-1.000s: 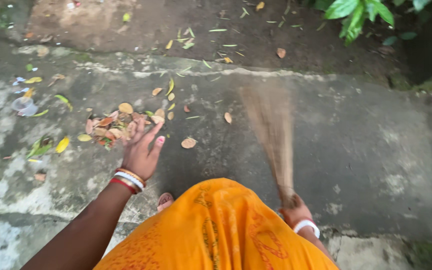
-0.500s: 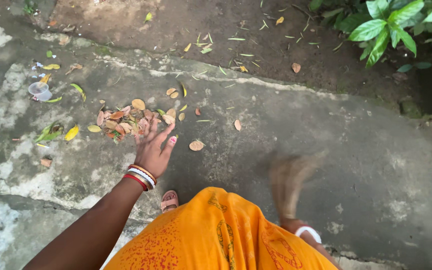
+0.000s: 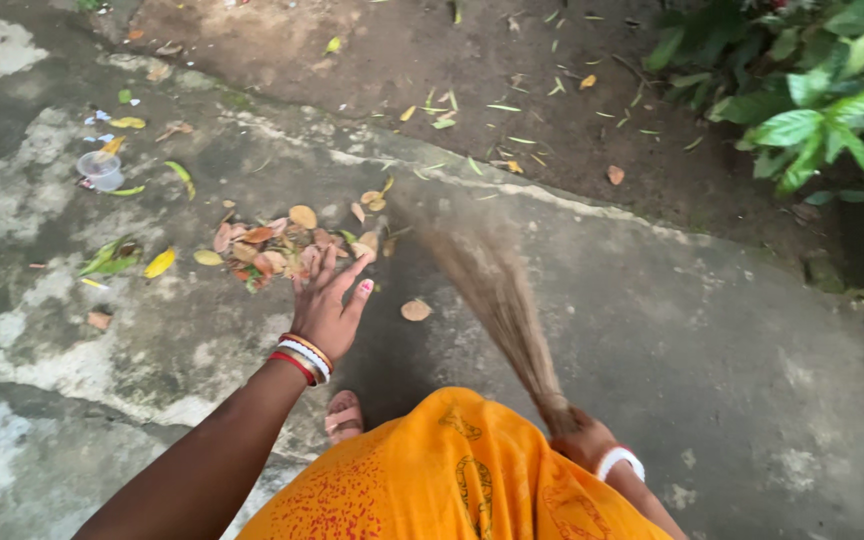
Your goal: The person sweeps fallen leaves, plastic debris, and trash across the ground using a hand broom.
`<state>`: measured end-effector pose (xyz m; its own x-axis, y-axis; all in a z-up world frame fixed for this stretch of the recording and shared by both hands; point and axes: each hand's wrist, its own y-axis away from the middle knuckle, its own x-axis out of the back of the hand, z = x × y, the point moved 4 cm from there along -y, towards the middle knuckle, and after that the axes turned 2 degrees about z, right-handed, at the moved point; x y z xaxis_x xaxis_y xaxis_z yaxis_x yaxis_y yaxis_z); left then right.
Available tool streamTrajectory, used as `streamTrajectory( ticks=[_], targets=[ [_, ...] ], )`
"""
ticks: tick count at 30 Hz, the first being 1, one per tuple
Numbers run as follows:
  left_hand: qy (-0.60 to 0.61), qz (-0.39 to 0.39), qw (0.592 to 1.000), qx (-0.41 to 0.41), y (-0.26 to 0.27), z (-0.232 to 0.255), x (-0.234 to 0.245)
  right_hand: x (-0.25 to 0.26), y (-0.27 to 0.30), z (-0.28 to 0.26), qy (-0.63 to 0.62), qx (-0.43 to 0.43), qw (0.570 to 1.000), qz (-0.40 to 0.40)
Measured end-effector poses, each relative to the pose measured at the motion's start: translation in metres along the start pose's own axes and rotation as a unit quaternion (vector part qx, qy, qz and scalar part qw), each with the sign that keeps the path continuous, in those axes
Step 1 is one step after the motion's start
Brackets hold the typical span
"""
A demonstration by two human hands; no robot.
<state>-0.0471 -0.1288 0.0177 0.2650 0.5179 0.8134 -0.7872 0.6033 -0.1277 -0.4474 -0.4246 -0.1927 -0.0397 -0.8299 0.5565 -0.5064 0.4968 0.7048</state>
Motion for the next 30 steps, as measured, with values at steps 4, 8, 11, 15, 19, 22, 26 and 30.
streamTrajectory(
  ticks=[4, 8, 11, 15, 19, 22, 26, 30],
  targets=[
    [0.007, 0.013, 1.0, 0.003, -0.007, -0.051, 0.031, -0.028, 0.0, -0.003, -0.005, -0.081, 0.997, 0.016],
    [0.003, 0.013, 0.999, 0.031, -0.007, -0.108, 0.062, -0.059, -0.004, -0.034, -0.016, -0.172, 0.985, -0.016],
    [0.011, 0.045, 0.999, 0.023, 0.0, -0.146, 0.081, -0.076, -0.004, -0.093, -0.032, -0.187, 0.98, -0.061],
    [-0.016, 0.032, 0.997, 0.065, 0.016, -0.187, 0.098, -0.089, 0.004, -0.154, -0.082, -0.2, 0.968, -0.127],
    [-0.005, 0.038, 0.995, 0.087, 0.025, -0.205, 0.101, -0.103, 0.02, -0.217, -0.178, -0.235, 0.939, -0.179],
    [0.007, 0.051, 0.996, 0.079, 0.022, -0.207, 0.103, -0.098, 0.034, -0.272, -0.271, -0.252, 0.907, -0.2],
    [0.016, 0.041, 0.995, 0.089, 0.013, -0.205, 0.108, -0.067, 0.051, -0.293, -0.355, -0.241, 0.89, -0.154],
    [0.034, 0.031, 0.995, 0.084, 0.008, -0.201, 0.111, -0.032, 0.062, -0.273, -0.389, -0.204, 0.897, -0.05]
  ],
)
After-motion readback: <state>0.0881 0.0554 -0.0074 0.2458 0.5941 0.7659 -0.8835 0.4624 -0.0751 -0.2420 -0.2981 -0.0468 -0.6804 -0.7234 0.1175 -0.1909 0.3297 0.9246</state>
